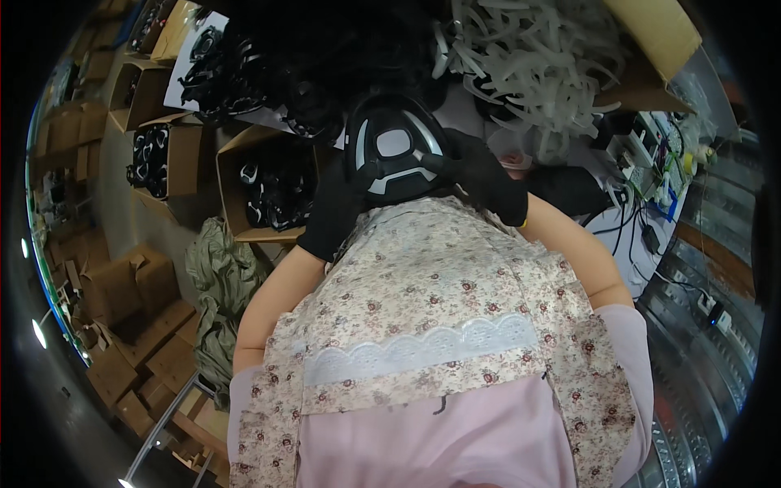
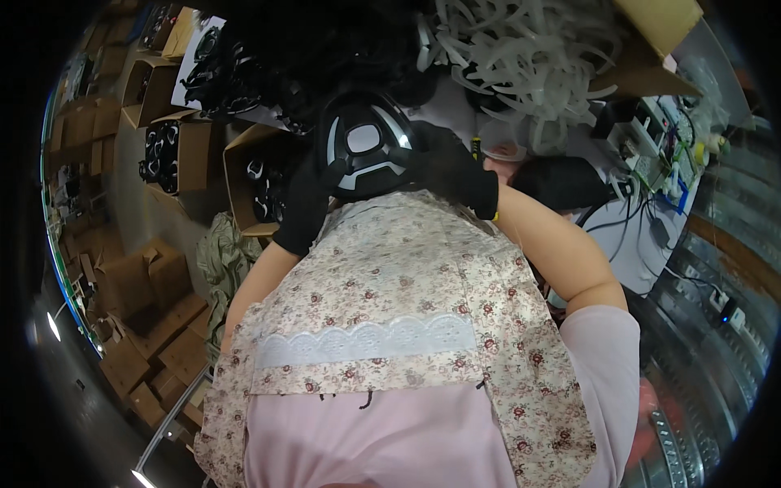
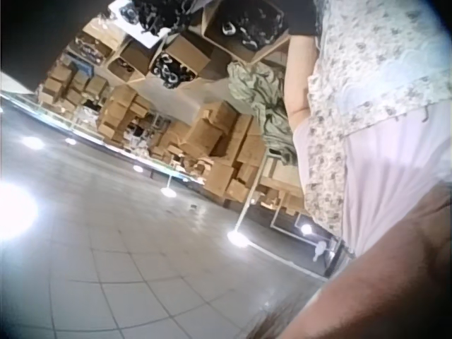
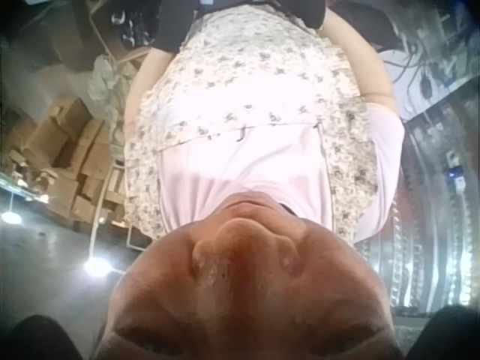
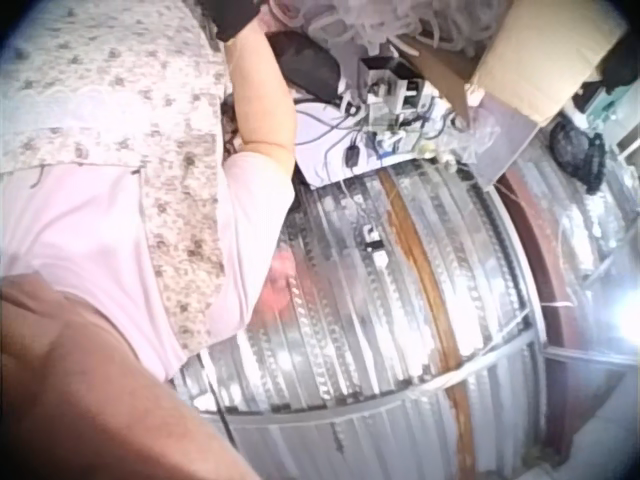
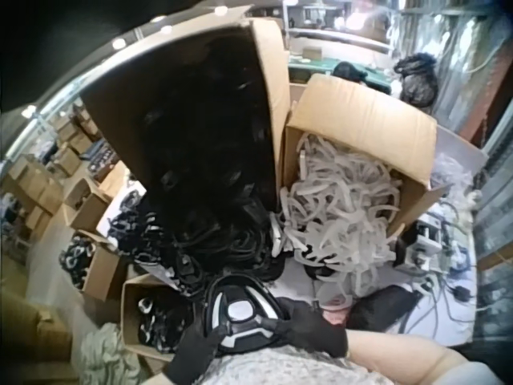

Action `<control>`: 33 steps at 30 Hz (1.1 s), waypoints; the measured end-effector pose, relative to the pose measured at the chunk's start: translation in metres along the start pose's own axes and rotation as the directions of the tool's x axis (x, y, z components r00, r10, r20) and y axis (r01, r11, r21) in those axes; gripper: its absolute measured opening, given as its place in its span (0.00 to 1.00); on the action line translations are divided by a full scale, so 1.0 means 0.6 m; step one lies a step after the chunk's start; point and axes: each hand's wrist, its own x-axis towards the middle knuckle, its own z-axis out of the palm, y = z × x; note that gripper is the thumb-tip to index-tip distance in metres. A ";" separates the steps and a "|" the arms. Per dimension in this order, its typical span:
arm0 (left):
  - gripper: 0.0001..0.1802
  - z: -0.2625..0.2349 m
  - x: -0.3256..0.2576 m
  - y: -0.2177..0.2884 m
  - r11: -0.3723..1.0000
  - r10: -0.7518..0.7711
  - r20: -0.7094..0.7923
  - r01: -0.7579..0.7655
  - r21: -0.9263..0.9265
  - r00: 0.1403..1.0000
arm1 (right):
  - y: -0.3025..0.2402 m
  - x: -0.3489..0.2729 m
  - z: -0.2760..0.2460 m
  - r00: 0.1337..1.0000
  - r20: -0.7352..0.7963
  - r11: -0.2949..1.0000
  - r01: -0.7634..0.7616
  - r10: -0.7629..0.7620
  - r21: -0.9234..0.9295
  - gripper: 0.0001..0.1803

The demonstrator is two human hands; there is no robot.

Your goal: Assembling white plastic rings into black circular plastic frames by hand.

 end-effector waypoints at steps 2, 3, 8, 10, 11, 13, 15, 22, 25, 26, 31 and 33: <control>0.25 -0.009 0.003 -0.008 0.992 -0.064 -0.063 0.057 -0.109 0.996 | 0.023 0.024 0.015 1.000 -0.007 0.995 0.002 -0.002 0.096 0.20; 0.25 -0.024 0.004 -0.032 0.993 -0.062 -0.082 0.053 -0.109 0.995 | 0.020 0.035 0.025 0.999 0.007 0.999 -0.042 0.042 0.015 0.21; 0.24 -0.095 -0.047 -0.103 0.853 -0.345 -0.143 0.247 -0.460 0.928 | 0.057 0.062 0.027 0.993 0.084 0.951 0.099 -0.078 -0.292 0.28; 0.25 -0.162 -0.080 -0.199 0.749 -0.413 -0.323 0.116 -0.652 0.852 | 0.081 0.069 -0.019 0.973 0.148 0.919 0.216 -0.175 -0.330 0.26; 0.25 -0.195 -0.097 -0.265 0.731 -0.399 -0.466 -0.032 -0.682 0.790 | 0.084 0.068 -0.033 0.987 0.127 0.975 0.119 -0.096 -0.189 0.23; 0.24 -0.254 -0.098 -0.329 0.857 -0.428 -0.543 0.134 -0.498 0.723 | 0.093 0.060 -0.058 0.995 0.102 0.999 0.022 -0.018 -0.039 0.21; 0.23 -0.269 -0.061 -0.366 0.992 -0.119 -0.588 0.120 -0.037 0.800 | 0.112 0.059 -0.065 1.000 -0.016 0.994 -0.014 0.012 -0.106 0.19; 0.27 -0.293 0.199 -0.407 0.764 0.274 -0.316 -0.006 0.645 0.908 | 0.122 0.047 -0.028 0.995 -0.060 0.937 0.058 -0.084 -0.344 0.13; 0.25 -0.247 0.312 -0.310 0.992 -0.123 -0.502 0.087 -0.095 0.856 | 0.134 0.044 -0.032 0.979 -0.138 0.925 0.089 -0.149 -0.369 0.12; 0.25 -0.271 0.328 -0.322 0.992 -0.121 -0.502 0.083 -0.097 0.857 | 0.127 0.041 -0.029 0.988 -0.097 0.909 0.073 -0.124 -0.411 0.15; 0.16 -0.322 0.341 -0.349 0.919 0.168 -0.266 -0.053 0.391 0.949 | 0.119 0.034 -0.026 0.989 -0.108 0.895 0.041 -0.099 -0.444 0.17; 0.13 -0.301 0.315 -0.308 0.951 0.115 -0.272 -0.027 0.308 0.955 | 0.142 0.038 -0.045 0.983 -0.128 0.921 0.073 -0.132 -0.384 0.16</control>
